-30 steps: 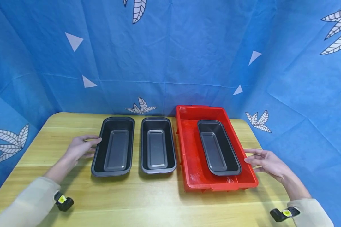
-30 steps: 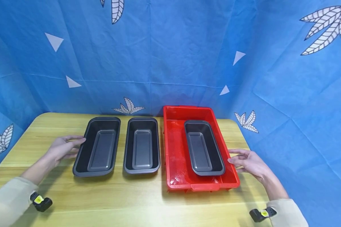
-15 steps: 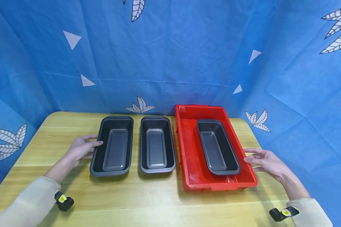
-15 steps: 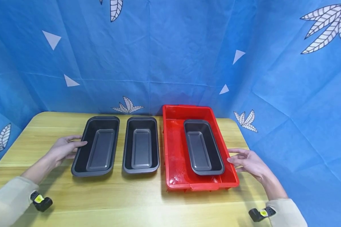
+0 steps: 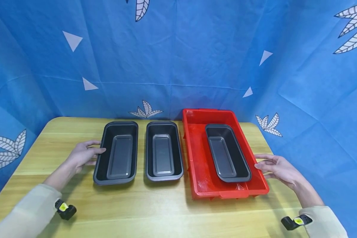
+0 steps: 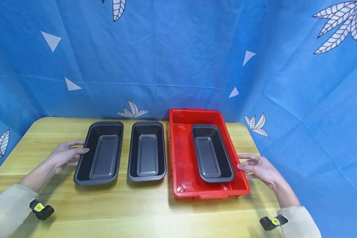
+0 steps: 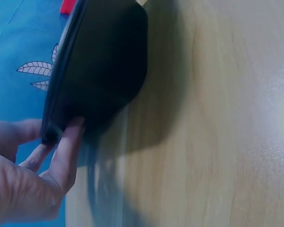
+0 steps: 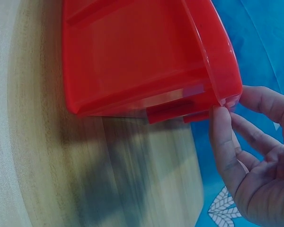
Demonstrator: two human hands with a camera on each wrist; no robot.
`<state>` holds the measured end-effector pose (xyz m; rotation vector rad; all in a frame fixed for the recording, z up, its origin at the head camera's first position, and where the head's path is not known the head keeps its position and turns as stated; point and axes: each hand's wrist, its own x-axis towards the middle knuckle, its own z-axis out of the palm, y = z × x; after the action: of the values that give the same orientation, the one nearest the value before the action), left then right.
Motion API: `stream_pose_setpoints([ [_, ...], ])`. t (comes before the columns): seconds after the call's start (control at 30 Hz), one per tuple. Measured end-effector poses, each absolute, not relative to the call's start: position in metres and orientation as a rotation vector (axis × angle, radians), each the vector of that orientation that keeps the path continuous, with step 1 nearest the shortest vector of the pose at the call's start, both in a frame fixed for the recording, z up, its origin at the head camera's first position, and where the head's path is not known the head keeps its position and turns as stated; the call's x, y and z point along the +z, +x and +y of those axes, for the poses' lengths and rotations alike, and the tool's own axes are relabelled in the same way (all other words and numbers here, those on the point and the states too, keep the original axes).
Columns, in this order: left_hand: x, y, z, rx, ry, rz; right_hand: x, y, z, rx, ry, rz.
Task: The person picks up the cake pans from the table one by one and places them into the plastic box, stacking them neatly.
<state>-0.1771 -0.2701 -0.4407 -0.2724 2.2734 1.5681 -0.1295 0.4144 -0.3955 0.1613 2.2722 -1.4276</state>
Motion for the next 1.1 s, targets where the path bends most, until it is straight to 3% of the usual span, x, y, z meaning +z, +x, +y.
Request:
stream_pose_setpoints([
  [0.5, -0.440, -0.173, -0.276, 1.583, -0.316, 2.276, -0.395, -0.129, 0.414, -1.414, 0.177, 2.275],
  [1.1, -0.412, -0.162, -0.272, 1.731, -0.340, 2.290, -0.396, -0.131, 0.415, -1.416, 0.163, 2.267],
])
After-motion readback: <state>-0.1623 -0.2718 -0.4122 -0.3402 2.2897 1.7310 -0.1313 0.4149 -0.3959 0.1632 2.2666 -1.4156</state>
